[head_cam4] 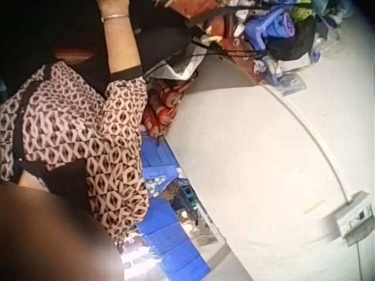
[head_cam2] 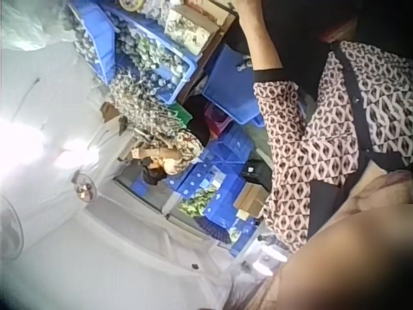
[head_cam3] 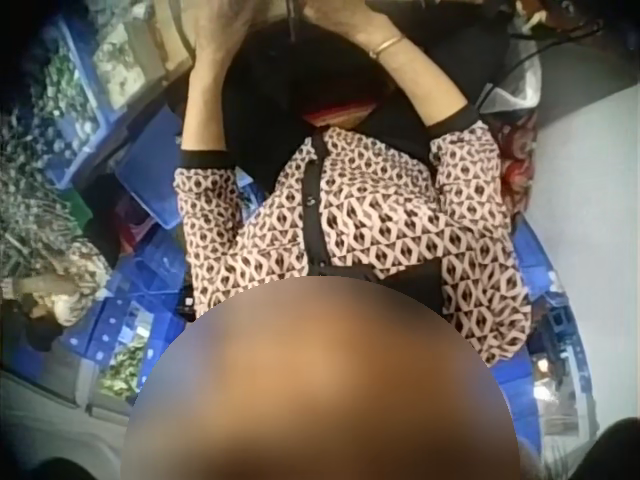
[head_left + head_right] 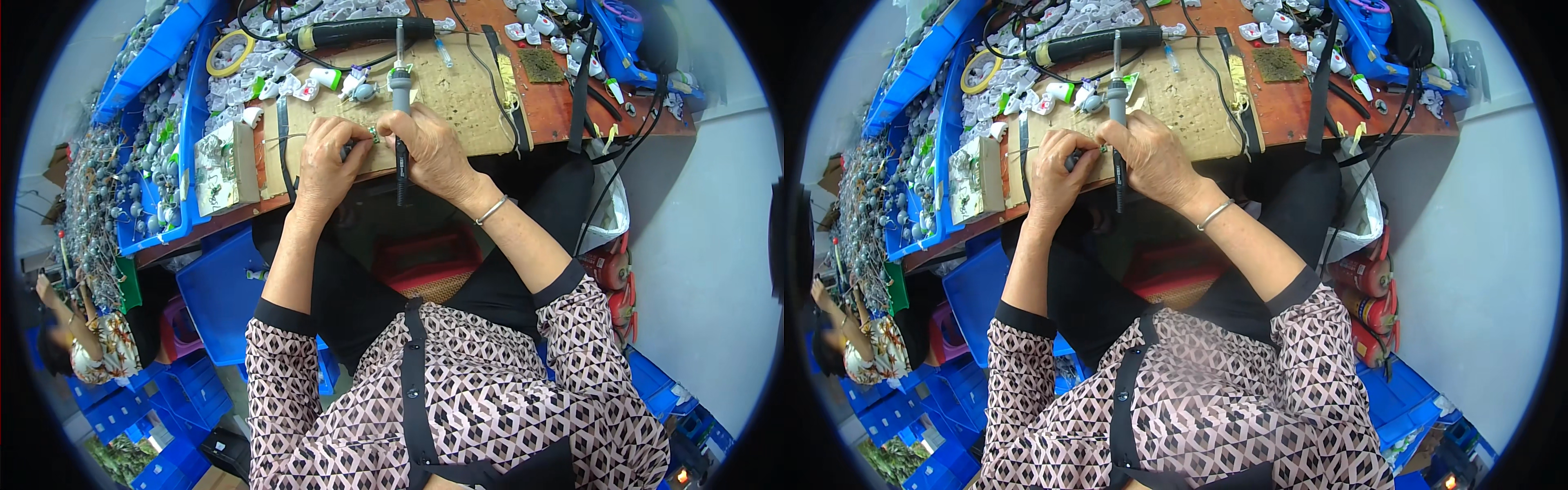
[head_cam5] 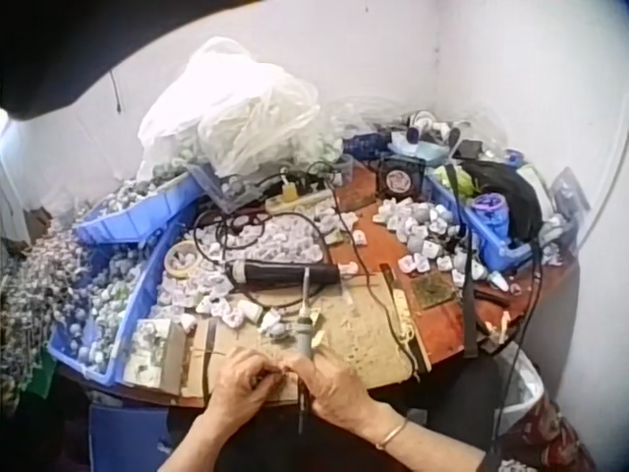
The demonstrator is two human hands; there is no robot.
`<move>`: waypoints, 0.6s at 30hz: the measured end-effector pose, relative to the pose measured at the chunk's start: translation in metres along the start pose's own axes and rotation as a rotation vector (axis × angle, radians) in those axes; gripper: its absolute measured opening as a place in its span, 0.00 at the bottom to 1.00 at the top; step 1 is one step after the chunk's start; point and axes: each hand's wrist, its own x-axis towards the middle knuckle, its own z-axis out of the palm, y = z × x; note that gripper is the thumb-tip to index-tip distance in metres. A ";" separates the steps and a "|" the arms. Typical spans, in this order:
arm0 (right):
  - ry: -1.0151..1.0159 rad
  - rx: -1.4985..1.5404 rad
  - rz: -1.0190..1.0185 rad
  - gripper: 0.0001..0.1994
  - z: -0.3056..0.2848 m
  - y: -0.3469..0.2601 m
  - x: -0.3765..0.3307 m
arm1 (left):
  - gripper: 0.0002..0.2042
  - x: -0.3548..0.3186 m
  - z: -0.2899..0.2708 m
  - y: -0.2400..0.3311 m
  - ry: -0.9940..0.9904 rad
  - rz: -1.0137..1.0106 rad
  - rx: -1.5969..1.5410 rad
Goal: Soldering wires and small electronic components onto toy parts at a workbench.
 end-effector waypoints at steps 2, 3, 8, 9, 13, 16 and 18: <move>0.008 0.000 -0.016 0.13 -0.001 -0.001 0.001 | 0.05 0.001 0.000 0.000 -0.005 0.001 0.005; 0.012 0.001 -0.034 0.13 -0.002 -0.002 0.002 | 0.05 0.000 0.000 0.000 -0.008 0.000 0.010; -0.021 0.027 -0.074 0.12 -0.019 -0.004 -0.009 | 0.05 -0.002 0.000 -0.002 0.011 0.004 0.008; -0.045 0.010 -0.062 0.11 -0.021 -0.003 -0.012 | 0.05 -0.001 0.000 -0.001 0.008 -0.003 0.014; -0.052 -0.033 -0.058 0.12 -0.019 -0.002 -0.014 | 0.05 -0.001 -0.002 0.000 -0.013 -0.011 0.007; -0.074 -0.031 -0.061 0.13 -0.018 -0.006 -0.015 | 0.05 0.001 -0.003 0.001 -0.016 -0.006 0.015; -0.073 -0.079 -0.083 0.13 -0.017 -0.007 -0.018 | 0.05 0.000 -0.002 0.000 -0.021 0.007 0.015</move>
